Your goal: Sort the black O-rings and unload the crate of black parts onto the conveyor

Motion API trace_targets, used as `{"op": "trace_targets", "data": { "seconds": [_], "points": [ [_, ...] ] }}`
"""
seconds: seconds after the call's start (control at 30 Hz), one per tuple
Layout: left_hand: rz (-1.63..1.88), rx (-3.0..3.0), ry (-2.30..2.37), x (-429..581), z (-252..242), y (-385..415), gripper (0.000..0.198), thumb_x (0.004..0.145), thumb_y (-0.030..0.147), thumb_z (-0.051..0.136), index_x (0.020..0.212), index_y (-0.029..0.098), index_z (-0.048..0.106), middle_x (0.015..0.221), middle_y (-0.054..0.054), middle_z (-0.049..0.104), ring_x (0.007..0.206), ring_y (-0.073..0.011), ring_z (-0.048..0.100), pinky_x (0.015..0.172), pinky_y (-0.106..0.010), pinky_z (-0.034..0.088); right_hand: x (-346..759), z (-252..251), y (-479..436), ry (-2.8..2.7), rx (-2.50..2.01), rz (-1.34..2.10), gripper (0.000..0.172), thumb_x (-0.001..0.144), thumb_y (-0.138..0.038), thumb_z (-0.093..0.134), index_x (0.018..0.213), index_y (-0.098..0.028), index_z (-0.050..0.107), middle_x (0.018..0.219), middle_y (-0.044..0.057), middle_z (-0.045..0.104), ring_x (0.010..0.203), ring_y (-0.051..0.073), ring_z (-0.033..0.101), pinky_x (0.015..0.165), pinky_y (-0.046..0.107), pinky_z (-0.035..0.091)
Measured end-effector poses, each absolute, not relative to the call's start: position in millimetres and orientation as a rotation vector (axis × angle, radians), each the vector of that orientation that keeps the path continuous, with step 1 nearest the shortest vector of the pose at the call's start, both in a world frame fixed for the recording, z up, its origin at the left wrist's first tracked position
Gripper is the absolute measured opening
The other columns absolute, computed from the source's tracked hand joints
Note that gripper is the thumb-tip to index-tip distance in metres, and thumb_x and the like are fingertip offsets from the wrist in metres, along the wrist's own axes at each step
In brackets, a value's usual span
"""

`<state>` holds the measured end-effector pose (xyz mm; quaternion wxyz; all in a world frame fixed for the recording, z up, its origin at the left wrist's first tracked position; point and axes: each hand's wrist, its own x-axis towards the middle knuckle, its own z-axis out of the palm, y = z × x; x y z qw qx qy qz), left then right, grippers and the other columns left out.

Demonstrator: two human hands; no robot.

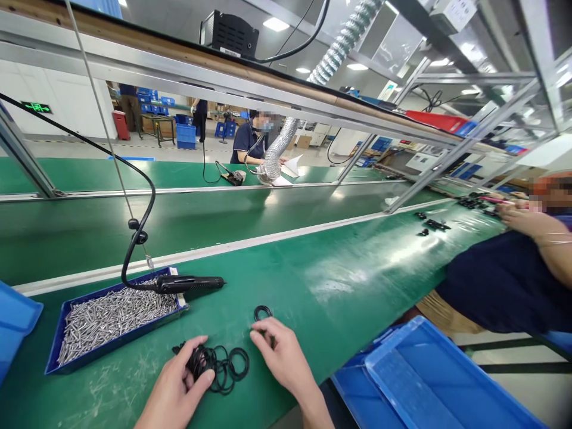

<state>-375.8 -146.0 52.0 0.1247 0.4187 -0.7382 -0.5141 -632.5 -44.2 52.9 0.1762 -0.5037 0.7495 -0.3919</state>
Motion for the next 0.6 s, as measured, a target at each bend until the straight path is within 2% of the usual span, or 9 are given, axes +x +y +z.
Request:
{"op": "trace_targets", "data": {
  "seconds": [0.1,0.17,0.23,0.37,0.6],
  "points": [
    [-1.508,1.212,-2.175,-374.8,50.9,-147.0,0.079,0.091,0.071,0.052,0.151,0.019,0.05,0.075,0.002,0.051,0.07,-0.0199,0.052,0.071,-0.032,0.04,-650.2,49.9,-51.0,2.436,-1.539,-1.068,0.031,0.104,-0.038,0.047,0.115,-0.022,0.072,0.111,0.008,0.066,0.082,0.021,0.063,0.077,0.037,0.049],
    [-1.492,1.214,-2.157,-375.1,52.1,-146.0,0.078,0.091,0.07,0.052,0.15,0.019,0.051,0.074,0.003,0.05,0.07,-0.0198,0.052,0.071,-0.032,0.039,-663.2,49.2,-57.4,2.536,-1.612,-0.939,0.031,0.103,-0.032,0.046,0.121,-0.023,0.071,0.117,0.009,0.065,0.089,0.023,0.067,0.077,0.036,0.051],
    [-1.478,1.219,-2.136,-375.9,54.3,-144.2,0.077,0.09,0.07,0.052,0.149,0.02,0.053,0.073,0.003,0.048,0.069,-0.0195,0.05,0.072,-0.032,0.039,-671.1,50.7,-63.7,2.536,-1.705,-0.804,0.03,0.102,-0.028,0.048,0.12,-0.024,0.071,0.114,0.008,0.066,0.093,0.023,0.068,0.078,0.036,0.053],
    [-1.48,1.221,-2.125,-377.0,56.9,-142.1,0.077,0.09,0.07,0.05,0.149,0.019,0.052,0.072,0.004,0.046,0.068,-0.0192,0.049,0.07,-0.032,0.037,-673.4,55.3,-72.0,2.519,-1.776,-0.649,0.027,0.104,-0.025,0.044,0.105,-0.023,0.071,0.104,0.007,0.068,0.095,0.024,0.068,0.079,0.036,0.052],
    [-1.482,1.223,-2.141,-375.4,51.1,-144.9,0.077,0.091,0.07,0.05,0.15,0.021,0.052,0.073,0.003,0.047,0.07,-0.02,0.051,0.072,-0.032,0.039,-676.9,51.1,-69.0,2.508,-1.714,-0.811,0.022,0.105,-0.027,0.042,0.099,-0.022,0.062,0.096,0.005,0.07,0.088,0.022,0.067,0.075,0.034,0.046]
  ]
}}
